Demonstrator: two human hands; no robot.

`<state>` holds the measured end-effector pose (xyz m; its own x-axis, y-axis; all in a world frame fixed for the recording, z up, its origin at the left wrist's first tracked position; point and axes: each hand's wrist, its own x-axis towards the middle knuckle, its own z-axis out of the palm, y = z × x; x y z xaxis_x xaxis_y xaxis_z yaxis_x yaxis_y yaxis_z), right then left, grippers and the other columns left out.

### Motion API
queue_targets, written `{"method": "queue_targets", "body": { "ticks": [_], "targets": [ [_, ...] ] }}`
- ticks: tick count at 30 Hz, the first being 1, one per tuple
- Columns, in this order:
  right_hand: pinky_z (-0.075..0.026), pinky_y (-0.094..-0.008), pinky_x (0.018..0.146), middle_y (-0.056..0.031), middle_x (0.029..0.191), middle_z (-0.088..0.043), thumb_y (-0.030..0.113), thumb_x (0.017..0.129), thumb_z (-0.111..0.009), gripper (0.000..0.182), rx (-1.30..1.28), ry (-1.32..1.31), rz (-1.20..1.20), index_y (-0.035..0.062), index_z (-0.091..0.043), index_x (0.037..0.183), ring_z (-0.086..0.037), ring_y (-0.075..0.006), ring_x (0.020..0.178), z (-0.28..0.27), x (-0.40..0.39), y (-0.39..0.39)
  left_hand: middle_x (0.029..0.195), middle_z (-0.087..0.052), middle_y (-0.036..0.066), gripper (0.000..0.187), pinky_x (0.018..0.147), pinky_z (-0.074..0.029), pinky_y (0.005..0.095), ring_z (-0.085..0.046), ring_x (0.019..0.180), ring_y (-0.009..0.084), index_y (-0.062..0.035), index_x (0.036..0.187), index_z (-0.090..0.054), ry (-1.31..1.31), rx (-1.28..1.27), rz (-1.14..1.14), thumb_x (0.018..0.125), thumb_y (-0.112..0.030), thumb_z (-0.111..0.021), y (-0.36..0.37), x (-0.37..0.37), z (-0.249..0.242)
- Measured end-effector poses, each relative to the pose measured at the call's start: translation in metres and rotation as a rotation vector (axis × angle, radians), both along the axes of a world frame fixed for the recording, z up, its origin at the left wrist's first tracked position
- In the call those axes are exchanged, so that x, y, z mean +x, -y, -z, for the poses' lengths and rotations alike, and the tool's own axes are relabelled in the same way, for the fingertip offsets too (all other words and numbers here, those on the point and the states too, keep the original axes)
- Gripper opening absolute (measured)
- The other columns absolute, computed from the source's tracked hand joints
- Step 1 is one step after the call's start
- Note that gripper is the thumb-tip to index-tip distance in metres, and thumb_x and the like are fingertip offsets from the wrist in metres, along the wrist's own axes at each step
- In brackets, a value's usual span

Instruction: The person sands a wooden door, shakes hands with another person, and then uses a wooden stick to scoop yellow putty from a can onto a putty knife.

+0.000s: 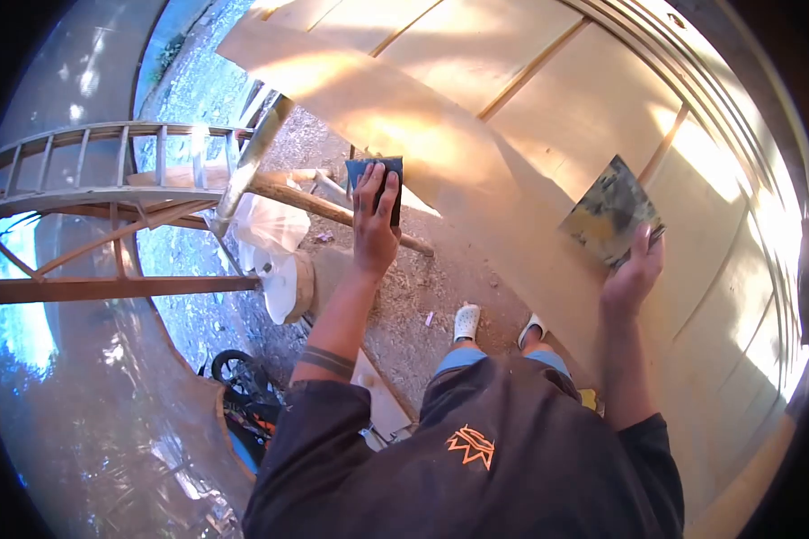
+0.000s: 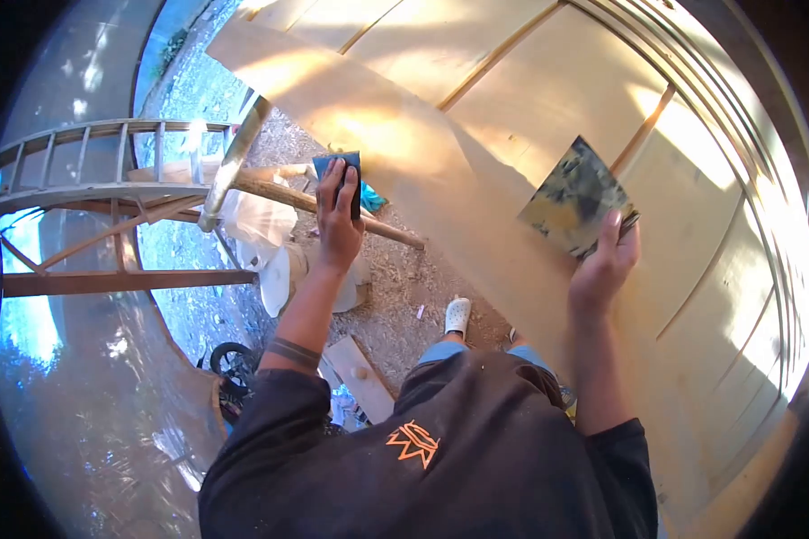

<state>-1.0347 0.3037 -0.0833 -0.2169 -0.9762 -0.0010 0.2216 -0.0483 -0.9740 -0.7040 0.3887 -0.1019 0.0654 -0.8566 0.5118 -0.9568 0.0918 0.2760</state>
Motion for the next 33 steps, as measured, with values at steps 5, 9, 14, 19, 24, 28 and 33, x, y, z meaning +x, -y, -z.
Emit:
{"method": "queue_targets", "body": {
  "ticks": [5,9,14,19,24,28,33],
  "targets": [
    [-0.045,-0.0268,0.081,-0.0072,0.101,-0.059,0.018,0.097,-0.043,0.024,-0.07,0.118,0.014,-0.0019,-0.053,0.107,-0.056,-0.013,0.09,-0.006,0.005,0.003,0.118,-0.053,0.018,0.058,0.099,-0.038,0.0385,-0.047,0.116,0.0344,-0.0026,0.122,-0.051,-0.159,0.451,0.091,0.067,0.016,-0.049,-0.099,0.057,0.066],
    [-0.043,-0.0247,0.079,-0.0053,0.098,-0.059,0.019,0.096,-0.045,0.023,-0.052,0.015,0.053,-0.0008,-0.056,0.102,-0.054,-0.0106,0.088,0.008,-0.002,-0.006,0.121,-0.055,0.02,0.06,0.099,-0.038,0.0362,-0.051,0.116,0.0321,-0.0028,0.123,-0.052,-0.321,0.254,-0.102,0.067,0.016,-0.041,-0.057,0.085,-0.025],
    [-0.048,-0.0296,0.082,-0.0095,0.107,-0.058,0.02,0.095,-0.046,0.031,-0.014,0.033,0.005,-0.004,-0.051,0.114,-0.057,-0.0167,0.095,0.008,-0.009,-0.008,0.116,-0.058,0.019,0.054,0.095,-0.041,0.0347,-0.054,0.11,0.0325,-0.0052,0.121,-0.054,0.023,0.401,0.022,0.07,0.011,-0.046,0.047,0.099,-0.113],
    [-0.049,-0.0297,0.082,-0.0103,0.108,-0.058,0.021,0.096,-0.045,0.033,0.023,0.014,0.015,-0.0041,-0.048,0.117,-0.058,-0.0185,0.097,-0.012,-0.027,-0.055,0.109,-0.061,0.016,0.041,0.089,-0.046,0.0355,-0.058,0.103,0.0304,-0.0091,0.113,-0.062,0.218,0.723,-0.074,0.074,0.002,-0.054,0.09,0.087,-0.106],
    [-0.049,-0.0299,0.082,-0.0108,0.109,-0.058,0.022,0.096,-0.045,0.034,0.122,0.138,0.008,-0.0042,-0.048,0.117,-0.058,-0.0189,0.098,-0.02,-0.071,-0.073,0.108,-0.061,0.02,0.048,0.084,-0.045,0.0293,-0.061,0.098,0.0298,-0.0075,0.11,-0.064,0.014,0.956,-0.082,0.069,0.01,-0.047,0.079,0.031,-0.124],
    [-0.048,-0.0295,0.082,-0.0108,0.106,-0.059,0.021,0.096,-0.044,0.032,0.123,0.124,0.044,-0.0047,-0.051,0.113,-0.057,-0.0179,0.096,-0.009,-0.089,-0.061,0.109,-0.062,0.02,0.055,0.088,-0.042,0.0272,-0.06,0.102,0.0275,-0.0079,0.113,-0.063,-0.072,0.955,-0.123,0.065,0.014,-0.046,0.063,-0.008,-0.124],
    [-0.044,-0.028,0.082,-0.0104,0.104,-0.06,0.019,0.097,-0.043,0.03,0.04,0.018,-0.008,-0.006,-0.053,0.109,-0.056,-0.0159,0.093,0.009,-0.09,-0.05,0.104,-0.065,0.016,0.056,0.087,-0.042,0.0243,-0.059,0.102,0.02,-0.0044,0.113,-0.062,-0.365,0.998,-0.032,0.065,0.016,-0.043,0.044,-0.058,-0.134]
  ]
}}
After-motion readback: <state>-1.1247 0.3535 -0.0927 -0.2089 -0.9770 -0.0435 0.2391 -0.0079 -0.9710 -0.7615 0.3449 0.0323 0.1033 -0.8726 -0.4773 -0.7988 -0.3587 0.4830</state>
